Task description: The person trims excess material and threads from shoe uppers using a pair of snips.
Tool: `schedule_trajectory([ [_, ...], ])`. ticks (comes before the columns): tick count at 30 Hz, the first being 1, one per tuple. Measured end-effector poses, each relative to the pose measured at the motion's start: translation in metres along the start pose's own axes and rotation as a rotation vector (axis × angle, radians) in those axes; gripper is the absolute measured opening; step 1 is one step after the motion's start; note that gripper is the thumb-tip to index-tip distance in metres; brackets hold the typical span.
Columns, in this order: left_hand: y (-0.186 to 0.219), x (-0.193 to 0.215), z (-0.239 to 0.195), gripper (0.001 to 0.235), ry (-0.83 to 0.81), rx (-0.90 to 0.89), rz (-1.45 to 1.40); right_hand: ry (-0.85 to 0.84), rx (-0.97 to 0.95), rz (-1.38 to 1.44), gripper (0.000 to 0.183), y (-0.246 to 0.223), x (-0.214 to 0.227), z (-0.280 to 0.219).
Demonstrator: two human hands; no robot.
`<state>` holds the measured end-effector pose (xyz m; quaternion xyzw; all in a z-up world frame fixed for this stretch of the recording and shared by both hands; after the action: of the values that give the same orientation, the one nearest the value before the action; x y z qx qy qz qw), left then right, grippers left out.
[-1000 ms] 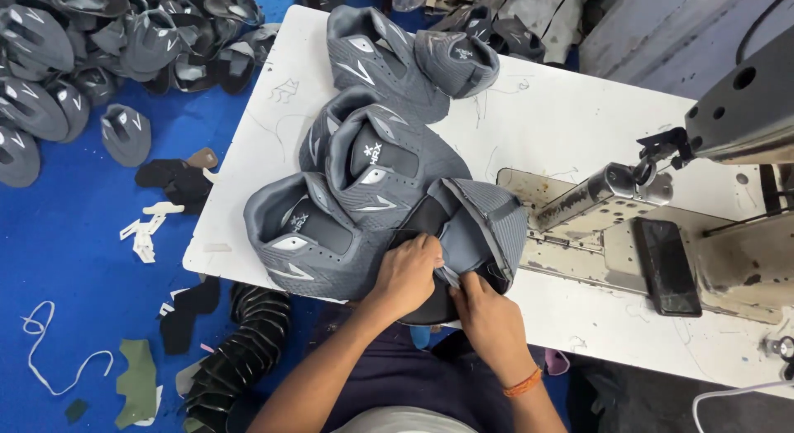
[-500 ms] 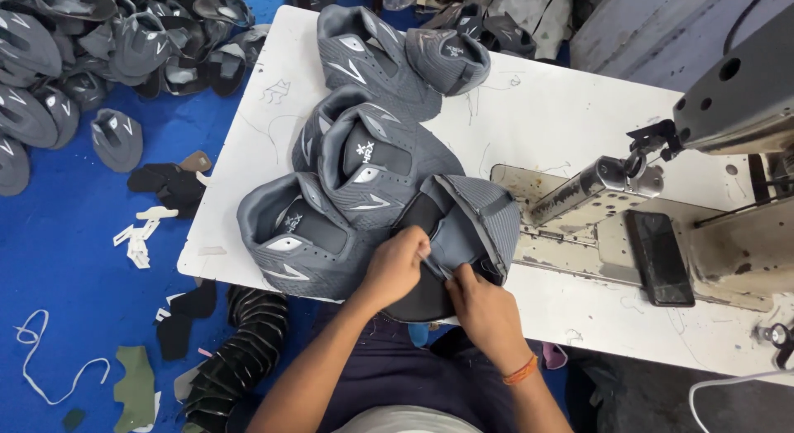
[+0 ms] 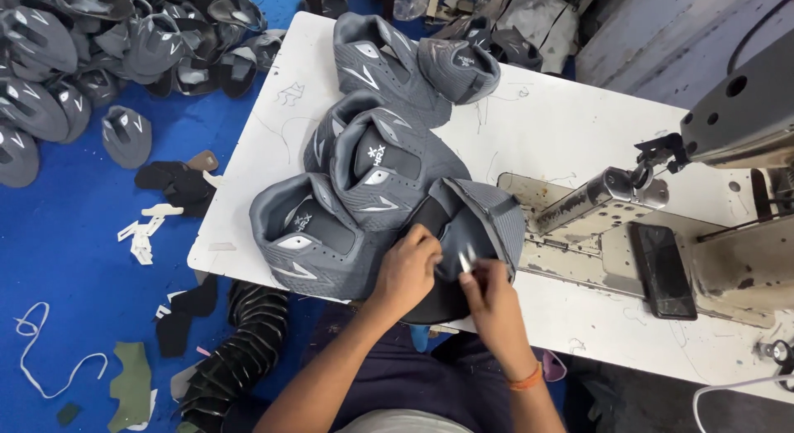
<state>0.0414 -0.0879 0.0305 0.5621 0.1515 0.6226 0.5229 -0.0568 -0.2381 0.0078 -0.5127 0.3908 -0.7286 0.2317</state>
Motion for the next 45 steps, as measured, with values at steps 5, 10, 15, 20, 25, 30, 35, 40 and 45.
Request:
schedule_trajectory([
  [5,-0.028,-0.002,0.005,0.01,0.002,0.218,-0.206,-0.08,0.236,-0.41,0.035,-0.033,-0.016,0.004],
  [10,-0.024,0.0,0.004,0.012,0.038,0.21,-0.312,-0.173,0.209,-0.527,0.035,-0.042,-0.021,0.007],
  [15,-0.026,0.0,0.004,0.014,0.036,0.228,-0.281,-0.218,0.219,-0.529,0.029,-0.042,-0.019,0.01],
  [20,-0.027,-0.002,0.004,0.013,-0.055,0.319,-0.282,-0.242,0.206,-0.539,0.028,-0.043,-0.023,0.013],
  [25,-0.033,-0.008,0.005,0.012,-0.042,0.246,-0.265,-0.273,0.175,-0.592,0.026,-0.036,-0.023,0.016],
  [30,-0.061,-0.011,0.002,0.008,-0.159,0.49,-0.653,-0.215,0.212,-0.483,0.028,-0.034,-0.018,0.012],
  [35,-0.049,0.067,0.011,0.008,0.369,0.4,-0.62,-0.101,0.267,-0.426,0.031,-0.041,-0.017,-0.001],
  [40,-0.003,0.094,0.023,0.025,0.646,0.222,-0.186,-0.01,0.227,-0.402,0.032,-0.028,-0.017,-0.007],
  [45,0.004,0.012,0.032,0.031,0.081,0.025,0.19,0.141,0.188,-0.236,0.033,-0.013,-0.005,-0.015],
])
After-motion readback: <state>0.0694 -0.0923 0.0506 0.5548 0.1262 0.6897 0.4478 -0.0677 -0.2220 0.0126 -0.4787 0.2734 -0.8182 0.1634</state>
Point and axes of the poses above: each hand's wrist, its own z-axis towards the middle knuckle, its own x-axis out of the back of the hand, y = z × x, the point moved 6 cm from there along z, towards the middle knuckle, and after that the axes turned 10 degrees about x, right-handed, at the moved point
